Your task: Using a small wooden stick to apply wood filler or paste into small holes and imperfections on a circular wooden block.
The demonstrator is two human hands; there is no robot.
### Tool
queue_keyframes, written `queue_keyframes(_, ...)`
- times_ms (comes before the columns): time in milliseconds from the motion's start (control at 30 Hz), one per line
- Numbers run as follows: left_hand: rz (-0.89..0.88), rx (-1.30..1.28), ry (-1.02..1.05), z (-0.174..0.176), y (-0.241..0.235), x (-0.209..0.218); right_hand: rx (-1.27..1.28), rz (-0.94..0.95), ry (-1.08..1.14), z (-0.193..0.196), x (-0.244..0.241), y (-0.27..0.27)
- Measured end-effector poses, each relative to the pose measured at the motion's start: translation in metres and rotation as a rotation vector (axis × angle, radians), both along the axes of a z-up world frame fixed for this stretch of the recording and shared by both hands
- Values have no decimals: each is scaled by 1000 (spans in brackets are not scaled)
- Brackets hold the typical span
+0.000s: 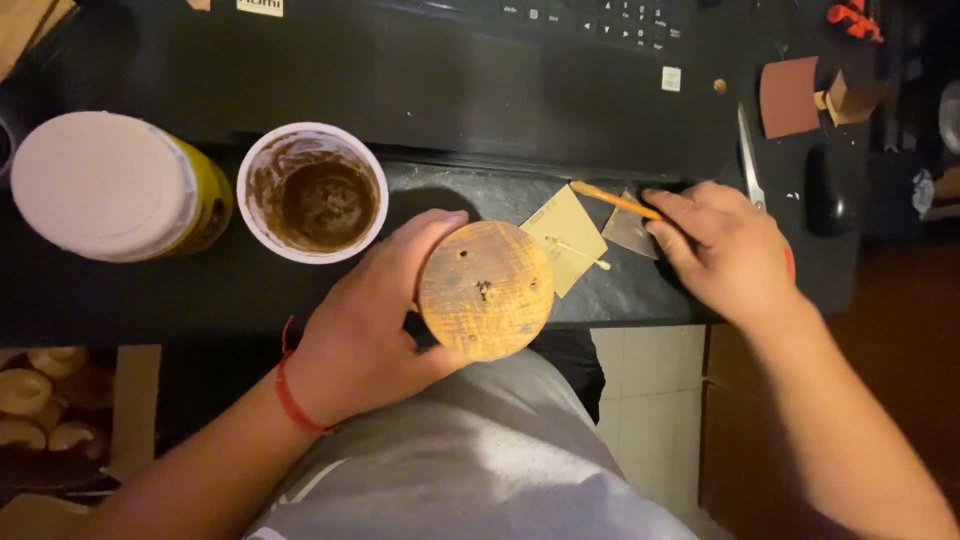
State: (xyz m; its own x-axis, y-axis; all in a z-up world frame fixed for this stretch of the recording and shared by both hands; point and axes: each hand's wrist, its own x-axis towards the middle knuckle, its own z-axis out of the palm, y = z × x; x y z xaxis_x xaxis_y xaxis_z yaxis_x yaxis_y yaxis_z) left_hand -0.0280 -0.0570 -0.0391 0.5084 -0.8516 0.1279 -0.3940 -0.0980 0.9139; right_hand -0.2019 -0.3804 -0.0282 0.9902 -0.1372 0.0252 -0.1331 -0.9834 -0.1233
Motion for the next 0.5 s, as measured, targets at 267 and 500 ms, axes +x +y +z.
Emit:
queue_keyframes(267,-10,-13,-1,-1,2,1,-12,128,-180,12,14,61)
queue_keyframes(500,-8,0,-4,-2,3,-1,112,11,-97,2,5,79)
